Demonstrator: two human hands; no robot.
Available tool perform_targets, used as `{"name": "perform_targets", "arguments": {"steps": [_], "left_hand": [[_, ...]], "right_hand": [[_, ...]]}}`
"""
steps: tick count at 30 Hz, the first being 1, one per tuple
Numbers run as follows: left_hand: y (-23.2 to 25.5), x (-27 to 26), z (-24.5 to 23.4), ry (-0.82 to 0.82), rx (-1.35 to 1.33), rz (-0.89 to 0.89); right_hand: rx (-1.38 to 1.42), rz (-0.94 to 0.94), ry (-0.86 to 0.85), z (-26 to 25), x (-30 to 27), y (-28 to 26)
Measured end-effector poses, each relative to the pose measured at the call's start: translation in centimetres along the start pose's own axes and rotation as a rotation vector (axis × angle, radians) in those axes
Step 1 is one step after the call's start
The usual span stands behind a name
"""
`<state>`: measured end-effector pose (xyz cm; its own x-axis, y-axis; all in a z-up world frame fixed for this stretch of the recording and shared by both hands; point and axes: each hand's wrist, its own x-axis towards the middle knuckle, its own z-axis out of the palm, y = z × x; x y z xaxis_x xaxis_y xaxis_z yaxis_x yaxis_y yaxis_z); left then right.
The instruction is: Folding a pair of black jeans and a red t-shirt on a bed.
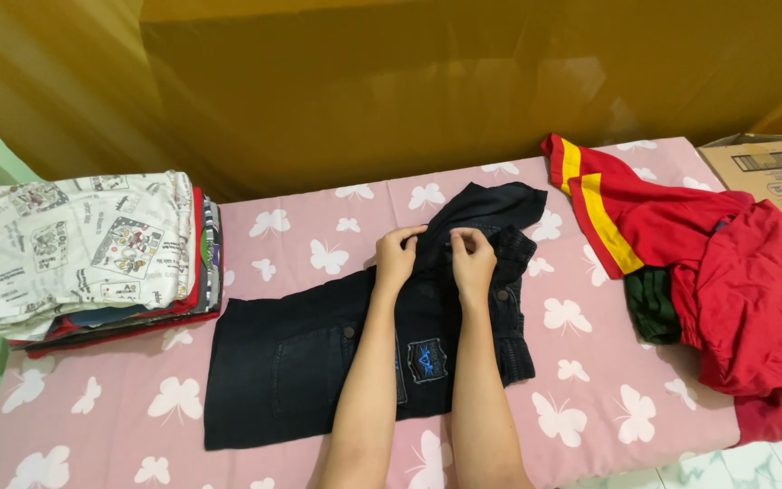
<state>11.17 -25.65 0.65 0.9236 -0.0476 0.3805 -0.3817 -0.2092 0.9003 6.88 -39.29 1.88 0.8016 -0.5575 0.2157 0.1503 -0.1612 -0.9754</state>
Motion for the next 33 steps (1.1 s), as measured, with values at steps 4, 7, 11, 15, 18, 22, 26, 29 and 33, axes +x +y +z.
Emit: {"name": "perform_targets", "arguments": {"steps": [4,7,11,15,18,22,26,29,33], "left_hand": [[1.5,-0.1,-0.8,-0.046,-0.107,0.042],[1.9,-0.2,-1.1,-0.218,-0.151,-0.204],[0.3,-0.1,-0.8,-0.275,-0.313,-0.131],[1.5,-0.2,-1.5,-0.224,-0.412,-0.174],[1.6,-0.3,-2.0,-0.123,-0.392,-0.116],[2.0,-0.6,-2.8,-0.041,-0.450,-0.155],[1.8,-0.9,-3.7,0.055,-0.441,-0.192],[1.4,-1.1,-4.9,0.112,-0.440,-0.214],[-0.4,-1.4,-6.8,0.194,-0.513,-0.118]], "right_hand": [[0.015,-0.020,-0.030,0.3,-0.6,-0.3],[0.021,-0.020,-0.097,0.5,-0.9,-1.0],[0.008,-0.037,-0.143,0.6,-1.1,-1.1],[-0.009,-0.029,-0.128,0.7,-0.9,-1.0],[-0.020,0.034,-0.144,0.7,-1.0,-1.1],[-0.047,0.020,-0.136,0.7,-0.8,-0.5],[0.006,-0.024,-0.131,0.6,-0.3,0.7],[0.050,-0.001,-0.121,0.5,-0.3,0.5],[0.067,0.054,-0.112,0.5,-0.1,1.1]]}}
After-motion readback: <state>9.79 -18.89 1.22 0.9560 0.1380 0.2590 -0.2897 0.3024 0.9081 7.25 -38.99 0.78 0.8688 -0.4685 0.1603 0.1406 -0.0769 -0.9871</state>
